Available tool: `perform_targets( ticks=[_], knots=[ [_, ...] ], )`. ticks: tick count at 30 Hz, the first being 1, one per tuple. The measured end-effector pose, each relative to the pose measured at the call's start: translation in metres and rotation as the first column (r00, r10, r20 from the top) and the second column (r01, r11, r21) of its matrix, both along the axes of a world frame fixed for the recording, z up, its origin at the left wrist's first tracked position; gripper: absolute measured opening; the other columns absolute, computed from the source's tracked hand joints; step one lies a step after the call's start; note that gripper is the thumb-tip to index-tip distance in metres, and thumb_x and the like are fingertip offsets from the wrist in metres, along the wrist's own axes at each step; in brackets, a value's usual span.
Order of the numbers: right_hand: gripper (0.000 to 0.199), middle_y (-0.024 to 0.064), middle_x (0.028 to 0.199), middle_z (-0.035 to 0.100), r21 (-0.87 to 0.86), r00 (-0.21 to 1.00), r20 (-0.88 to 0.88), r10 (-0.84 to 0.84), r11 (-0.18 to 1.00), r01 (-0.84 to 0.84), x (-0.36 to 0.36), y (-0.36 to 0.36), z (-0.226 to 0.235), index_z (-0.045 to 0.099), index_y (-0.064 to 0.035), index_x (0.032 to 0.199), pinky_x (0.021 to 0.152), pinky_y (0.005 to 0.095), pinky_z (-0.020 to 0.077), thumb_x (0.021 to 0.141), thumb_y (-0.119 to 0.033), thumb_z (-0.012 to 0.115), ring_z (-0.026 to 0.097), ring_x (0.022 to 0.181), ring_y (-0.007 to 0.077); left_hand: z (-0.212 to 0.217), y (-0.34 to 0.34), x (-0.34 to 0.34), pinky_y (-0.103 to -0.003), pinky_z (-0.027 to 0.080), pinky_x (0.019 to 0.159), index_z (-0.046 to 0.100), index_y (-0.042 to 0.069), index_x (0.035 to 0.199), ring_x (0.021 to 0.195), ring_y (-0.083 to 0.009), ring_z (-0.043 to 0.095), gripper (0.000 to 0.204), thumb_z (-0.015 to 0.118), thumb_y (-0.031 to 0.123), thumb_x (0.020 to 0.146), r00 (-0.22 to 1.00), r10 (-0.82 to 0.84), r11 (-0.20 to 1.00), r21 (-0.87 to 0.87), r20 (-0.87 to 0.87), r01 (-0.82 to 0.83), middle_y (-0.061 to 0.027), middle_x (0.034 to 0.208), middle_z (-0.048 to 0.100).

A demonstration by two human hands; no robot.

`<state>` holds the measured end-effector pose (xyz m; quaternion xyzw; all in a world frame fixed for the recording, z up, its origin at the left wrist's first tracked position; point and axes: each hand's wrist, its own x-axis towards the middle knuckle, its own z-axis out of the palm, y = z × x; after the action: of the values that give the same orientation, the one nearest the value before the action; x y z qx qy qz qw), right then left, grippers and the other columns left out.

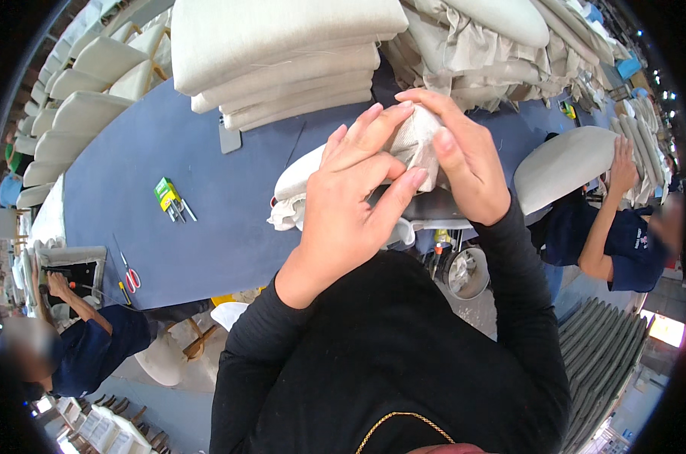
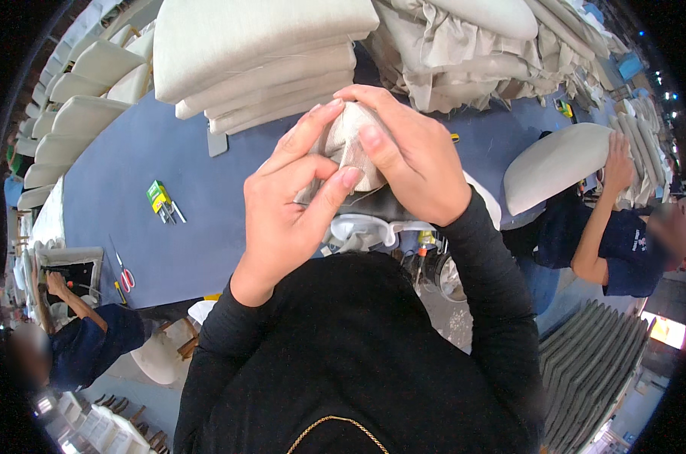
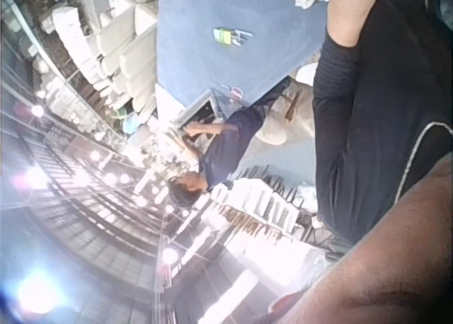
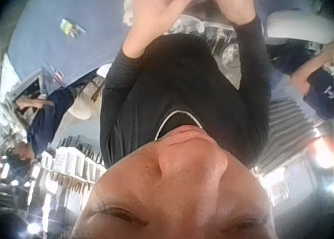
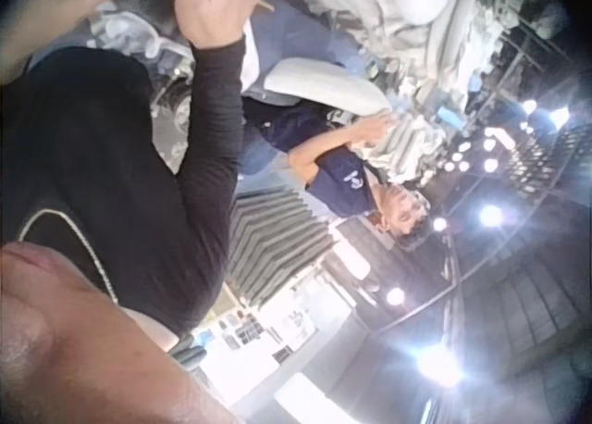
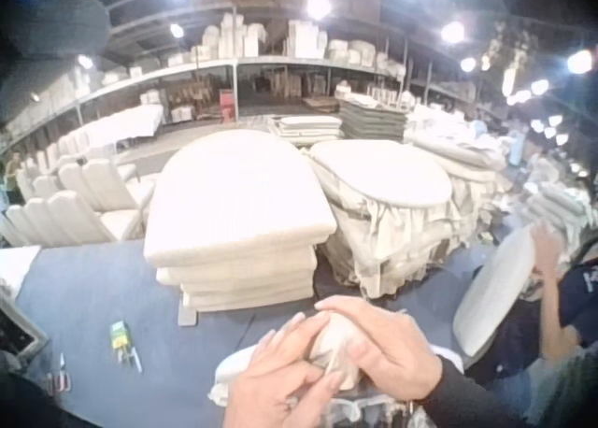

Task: The person staples fabric onto chair seats using a staple gun and trims excess fabric with scissors. They repeat this process on multiple chair seats, flipping them to access different sides and ensuring the fabric is taut.

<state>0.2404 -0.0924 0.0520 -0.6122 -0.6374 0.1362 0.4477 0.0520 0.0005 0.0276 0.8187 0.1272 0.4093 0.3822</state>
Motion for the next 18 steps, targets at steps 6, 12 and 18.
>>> perform_targets(
  ticks=[6, 12, 18],
  knots=[
    [0.055, 0.0220, 0.124, 0.075, 0.134, 0.990, 0.141, -0.017, 0.991, -0.002, 0.007, 0.000, -0.013, 0.066, -0.0005, 0.137, 0.096, 0.0407, 0.0585, 0.102, -0.043, 0.065, 0.075, 0.111, 0.0412, 0.020, 0.016, -0.011, -0.033, 0.058, 0.094, 0.072, -0.004, 0.080, 0.112, -0.0267, 0.077, 0.018, 0.081, 0.007, 0.090, 0.982, -0.138, 0.981, -0.156, -0.127, 0.117, -0.0148, 0.145, 0.072],
    [0.056, 0.0205, 0.122, 0.076, 0.178, 0.976, 0.216, -0.027, 0.984, -0.012, 0.007, 0.010, -0.018, 0.069, -0.0013, 0.133, 0.091, 0.0403, 0.0608, 0.087, -0.029, 0.085, 0.076, 0.106, 0.0401, 0.018, 0.022, -0.015, -0.032, 0.058, 0.089, 0.071, -0.004, 0.078, 0.105, -0.0245, 0.078, 0.017, 0.082, 0.006, 0.088, 0.989, -0.119, 0.981, -0.165, -0.084, 0.104, -0.0154, 0.141, 0.074],
    [0.056, 0.0194, 0.120, 0.077, 0.171, 0.970, 0.240, -0.026, 0.985, -0.016, 0.005, 0.017, -0.018, 0.070, -0.0019, 0.131, 0.089, 0.0411, 0.0618, 0.085, -0.029, 0.086, 0.077, 0.105, 0.0397, 0.009, 0.022, -0.016, -0.031, 0.059, 0.084, 0.071, -0.001, 0.075, 0.100, -0.0246, 0.079, 0.017, 0.084, 0.005, 0.084, 0.998, -0.014, 0.999, -0.041, -0.054, 0.012, -0.0163, 0.137, 0.076]
  ],
)
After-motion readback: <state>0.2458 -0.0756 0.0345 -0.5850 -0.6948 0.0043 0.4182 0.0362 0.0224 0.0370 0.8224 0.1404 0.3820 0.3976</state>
